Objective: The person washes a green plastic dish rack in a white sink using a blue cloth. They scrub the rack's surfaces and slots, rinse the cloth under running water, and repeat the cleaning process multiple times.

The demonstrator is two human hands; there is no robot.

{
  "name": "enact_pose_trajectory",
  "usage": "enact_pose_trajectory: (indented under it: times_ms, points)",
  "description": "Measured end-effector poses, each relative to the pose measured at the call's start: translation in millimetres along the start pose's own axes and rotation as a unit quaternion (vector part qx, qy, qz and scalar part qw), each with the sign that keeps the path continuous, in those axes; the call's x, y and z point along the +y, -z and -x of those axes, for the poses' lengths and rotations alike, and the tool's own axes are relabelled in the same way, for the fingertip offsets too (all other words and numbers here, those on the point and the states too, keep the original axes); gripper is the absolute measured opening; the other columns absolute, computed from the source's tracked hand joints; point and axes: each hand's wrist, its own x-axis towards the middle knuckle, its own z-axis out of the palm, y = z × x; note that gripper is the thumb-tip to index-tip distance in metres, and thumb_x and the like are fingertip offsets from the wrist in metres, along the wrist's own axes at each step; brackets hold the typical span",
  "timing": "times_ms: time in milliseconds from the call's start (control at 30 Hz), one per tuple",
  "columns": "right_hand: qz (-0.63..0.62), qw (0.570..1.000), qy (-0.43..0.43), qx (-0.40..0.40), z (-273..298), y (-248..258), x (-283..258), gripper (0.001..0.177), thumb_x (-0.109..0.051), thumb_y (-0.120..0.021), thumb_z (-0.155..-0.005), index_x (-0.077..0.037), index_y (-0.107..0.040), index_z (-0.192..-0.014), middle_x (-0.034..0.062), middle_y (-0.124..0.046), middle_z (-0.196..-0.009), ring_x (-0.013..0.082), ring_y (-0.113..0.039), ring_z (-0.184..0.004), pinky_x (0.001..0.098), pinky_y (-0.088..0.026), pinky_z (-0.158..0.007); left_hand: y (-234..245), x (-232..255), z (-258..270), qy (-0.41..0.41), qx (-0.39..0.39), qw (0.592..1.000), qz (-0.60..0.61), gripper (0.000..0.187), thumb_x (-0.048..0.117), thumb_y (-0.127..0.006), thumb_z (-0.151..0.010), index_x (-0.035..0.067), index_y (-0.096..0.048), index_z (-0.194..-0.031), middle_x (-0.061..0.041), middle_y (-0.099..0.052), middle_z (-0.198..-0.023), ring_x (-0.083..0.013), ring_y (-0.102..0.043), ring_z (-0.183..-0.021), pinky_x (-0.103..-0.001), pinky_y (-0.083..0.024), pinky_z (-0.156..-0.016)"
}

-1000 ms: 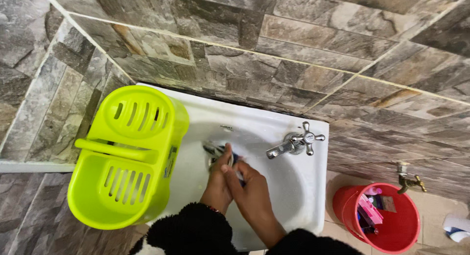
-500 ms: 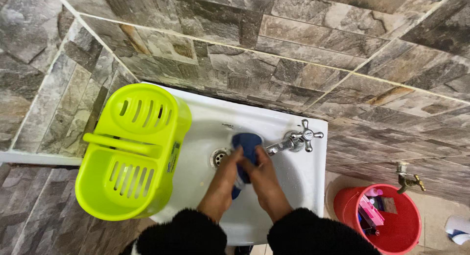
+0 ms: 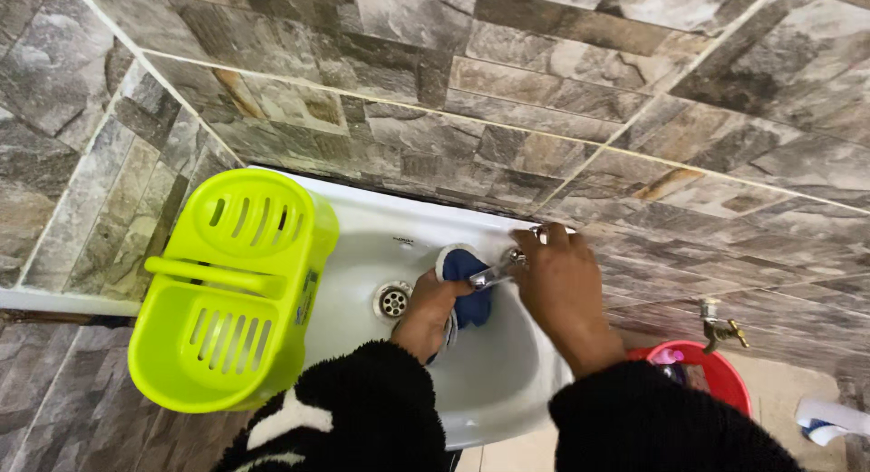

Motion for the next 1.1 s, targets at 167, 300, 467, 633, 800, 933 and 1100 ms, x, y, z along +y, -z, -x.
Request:
enact_pose_trajectory:
  times_ms: [167,300,467,633,800,933,1100]
  points:
    - [-0.018,0.988,-0.097,-0.12,3,-12,23,0.024,-0.034,-0.074,-0.088,-0.019,-0.079,-0.105,0.0134,-0.074,-0.09,0.0356,-0.07,-0.086,0.0481,-0.056,-0.073,-4,-12,-8,-0.055,0.058,0.983,-0.164,0.049,-0.004,-0.075,-0.077,-0.003,-0.064,-0.124,-0.011,-0.073,-0.107,-0.0198,-0.067,-0.093,-0.031,-0.053,-0.082]
    - [-0.033,0.981,-0.129,-0.144,-1,-13,19,0.026,-0.041,-0.072,-0.089,-0.019,-0.081,-0.1,0.0118,-0.076,-0.083,0.0339,-0.073,-0.076,0.046,-0.058,-0.073,-8,-7,-6,-0.031,0.077,0.974,-0.21,0.06,-0.002,-0.08,-0.077,0.001,-0.053,-0.131,-0.01,-0.07,-0.111,-0.0171,-0.068,-0.097,-0.029,-0.053,-0.087]
    - [0.018,0.974,-0.154,-0.166,-9,-10,13,0.027,-0.042,-0.072,-0.089,-0.019,-0.081,-0.097,0.0135,-0.075,-0.082,0.0357,-0.072,-0.076,0.0473,-0.057,-0.071,-2,-12,0,-0.056,0.045,0.978,-0.194,0.049,-0.003,-0.079,-0.076,-0.005,-0.061,-0.122,-0.01,-0.073,-0.103,-0.0178,-0.068,-0.09,-0.031,-0.054,-0.082]
    - [0.022,0.975,-0.124,-0.185,-12,-11,17,0.027,-0.042,-0.07,-0.09,-0.019,-0.08,-0.096,0.0123,-0.076,-0.085,0.0348,-0.073,-0.079,0.0471,-0.058,-0.075,-2,-9,18,-0.038,-0.008,0.98,-0.195,0.032,-0.003,-0.079,-0.077,-0.006,-0.071,-0.109,-0.009,-0.076,-0.094,-0.0178,-0.069,-0.082,-0.032,-0.055,-0.077]
    - [0.018,0.98,-0.093,-0.175,-4,-10,13,0.024,-0.035,-0.069,-0.096,-0.017,-0.076,-0.111,0.0139,-0.076,-0.09,0.035,-0.073,-0.087,0.0478,-0.057,-0.079,-1,29,63,-0.022,-0.02,0.984,-0.173,0.024,-0.005,-0.069,-0.078,-0.004,-0.076,-0.101,-0.011,-0.076,-0.087,-0.0238,-0.071,-0.073,-0.037,-0.059,-0.068]
    - [-0.031,0.992,0.094,0.083,15,10,-22,0.074,-0.023,-0.083,-0.062,-0.009,-0.064,-0.133,0.0247,-0.072,-0.112,0.042,-0.068,-0.097,0.0476,-0.055,-0.083,6,75,92,-0.114,0.06,0.871,-0.474,0.031,0.004,-0.079,-0.075,0.007,-0.073,-0.105,-0.007,-0.073,-0.09,-0.0186,-0.069,-0.081,-0.033,-0.055,-0.076]
    - [-0.404,0.888,-0.058,-0.211,11,41,-79,0.071,-0.013,-0.081,-0.077,-0.018,-0.053,-0.142,0.0077,-0.076,-0.091,0.0159,-0.072,-0.078,0.0337,-0.057,-0.074,14,100,110,-0.284,-0.128,0.938,-0.152,0.047,-0.002,-0.062,-0.076,0.009,-0.06,-0.121,-0.007,-0.066,-0.119,-0.0163,-0.064,-0.116,-0.032,-0.051,-0.098]
